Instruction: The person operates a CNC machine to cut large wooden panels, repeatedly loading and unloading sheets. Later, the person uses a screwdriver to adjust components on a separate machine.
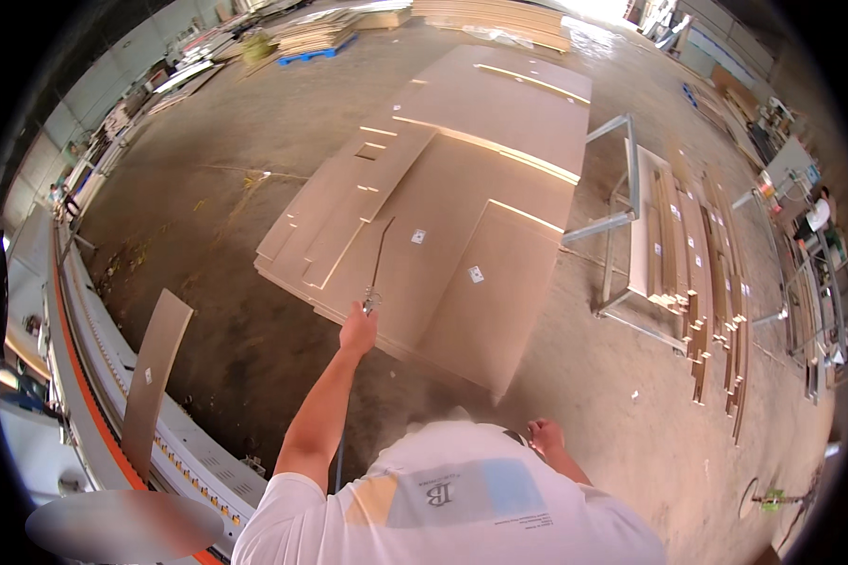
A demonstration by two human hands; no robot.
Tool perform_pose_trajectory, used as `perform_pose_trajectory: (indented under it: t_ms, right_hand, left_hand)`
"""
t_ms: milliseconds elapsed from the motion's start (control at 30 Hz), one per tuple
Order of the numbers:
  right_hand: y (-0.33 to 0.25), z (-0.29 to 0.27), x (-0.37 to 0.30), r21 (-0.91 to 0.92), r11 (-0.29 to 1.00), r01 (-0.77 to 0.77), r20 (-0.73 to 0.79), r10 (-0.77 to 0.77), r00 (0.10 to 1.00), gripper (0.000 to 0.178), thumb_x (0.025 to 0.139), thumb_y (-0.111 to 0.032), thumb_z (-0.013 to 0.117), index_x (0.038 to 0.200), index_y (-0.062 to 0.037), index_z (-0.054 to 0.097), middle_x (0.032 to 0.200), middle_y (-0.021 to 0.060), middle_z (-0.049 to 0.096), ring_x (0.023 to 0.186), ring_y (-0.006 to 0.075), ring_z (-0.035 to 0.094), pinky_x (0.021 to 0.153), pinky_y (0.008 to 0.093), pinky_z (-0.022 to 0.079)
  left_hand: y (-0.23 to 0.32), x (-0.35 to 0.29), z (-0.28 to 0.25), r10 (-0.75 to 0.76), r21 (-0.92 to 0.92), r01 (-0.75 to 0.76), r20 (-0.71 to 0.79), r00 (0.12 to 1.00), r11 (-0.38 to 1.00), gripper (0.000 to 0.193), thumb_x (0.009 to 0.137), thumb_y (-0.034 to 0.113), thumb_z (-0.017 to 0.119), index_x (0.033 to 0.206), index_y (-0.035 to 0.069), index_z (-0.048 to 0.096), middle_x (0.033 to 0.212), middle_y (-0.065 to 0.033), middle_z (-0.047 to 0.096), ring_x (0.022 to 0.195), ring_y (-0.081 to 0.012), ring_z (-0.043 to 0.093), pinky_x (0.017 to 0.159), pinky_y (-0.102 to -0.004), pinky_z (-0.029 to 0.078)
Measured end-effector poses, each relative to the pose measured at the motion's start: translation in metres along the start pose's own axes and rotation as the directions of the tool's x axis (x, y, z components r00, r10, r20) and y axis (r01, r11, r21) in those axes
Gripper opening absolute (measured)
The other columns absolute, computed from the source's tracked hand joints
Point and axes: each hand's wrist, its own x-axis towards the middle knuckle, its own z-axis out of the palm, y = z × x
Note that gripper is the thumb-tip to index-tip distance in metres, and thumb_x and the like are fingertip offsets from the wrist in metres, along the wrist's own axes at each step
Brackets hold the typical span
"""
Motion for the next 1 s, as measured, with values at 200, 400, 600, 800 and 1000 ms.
perform_pose_trajectory:
  t_ms: [200, 400, 600, 800, 1000]
  right_hand:
    - [0.097, 0.025, -0.021, -0.083, 0.976, -0.2, -0.135, 0.188, 0.973, 0.05, 0.095, -0.054, 0.059, 0.09, -0.0087, 0.08, 0.079, 0.0123, 0.075, 0.077, 0.0233, 0.073, 0.075, 0.0411, 0.055]
    - [0.095, 0.048, -0.039, -0.157, 0.977, -0.145, -0.027, 0.142, 0.989, 0.06, 0.096, -0.063, 0.058, 0.099, -0.0073, 0.08, 0.088, 0.0152, 0.076, 0.084, 0.0265, 0.073, 0.079, 0.0398, 0.053]
    - [0.183, 0.047, 0.018, 0.145, 0.988, -0.056, 0.141, 0.035, 0.989, 0.056, 0.097, -0.059, 0.06, 0.107, -0.0076, 0.079, 0.092, 0.0126, 0.077, 0.087, 0.0222, 0.071, 0.081, 0.037, 0.053]
    - [0.156, 0.038, 0.054, 0.12, 0.973, 0.198, 0.184, -0.218, 0.958, 0.047, 0.1, -0.05, 0.06, 0.111, -0.0087, 0.078, 0.096, 0.0117, 0.077, 0.092, 0.0216, 0.071, 0.085, 0.0358, 0.053]
    - [0.101, 0.004, 0.072, -0.225, 0.936, 0.272, 0.253, -0.213, 0.944, 0.047, 0.102, -0.048, 0.055, 0.116, -0.0081, 0.075, 0.105, 0.013, 0.076, 0.094, 0.0274, 0.07, 0.087, 0.0388, 0.053]
  left_hand:
    - [0.047, -0.021, 0.037, 0.157, -0.075, -0.144, 0.196, 0.968, 0.987, 0.045, 0.099, 0.043, 0.053, 0.123, 0.005, 0.046, 0.1, -0.0291, 0.07, 0.098, -0.0502, 0.066, 0.086, -0.0603, 0.05]
    - [0.025, -0.048, 0.072, 0.251, -0.004, -0.268, 0.368, 0.895, 0.963, 0.044, 0.099, 0.042, 0.053, 0.123, 0.005, 0.048, 0.101, -0.0274, 0.071, 0.097, -0.0479, 0.068, 0.084, -0.0589, 0.052]
    - [-0.145, 0.014, 0.071, -0.149, 0.132, 0.126, 0.182, 0.972, 0.983, 0.035, 0.103, 0.033, 0.052, 0.121, 0.003, 0.048, 0.107, -0.0234, 0.071, 0.099, -0.0407, 0.071, 0.084, -0.0502, 0.056]
    - [-0.263, -0.034, 0.05, -0.2, 0.131, 0.186, 0.103, 0.974, 0.974, 0.042, 0.103, 0.035, 0.049, 0.125, 0.0, 0.044, 0.113, -0.0287, 0.068, 0.106, -0.0454, 0.067, 0.089, -0.053, 0.053]
    - [-0.114, -0.221, 0.07, 0.097, 0.021, -0.12, 0.462, 0.882, 0.993, 0.042, 0.1, 0.036, 0.057, 0.126, 0.005, 0.048, 0.11, -0.0299, 0.068, 0.104, -0.0472, 0.066, 0.082, -0.0543, 0.053]
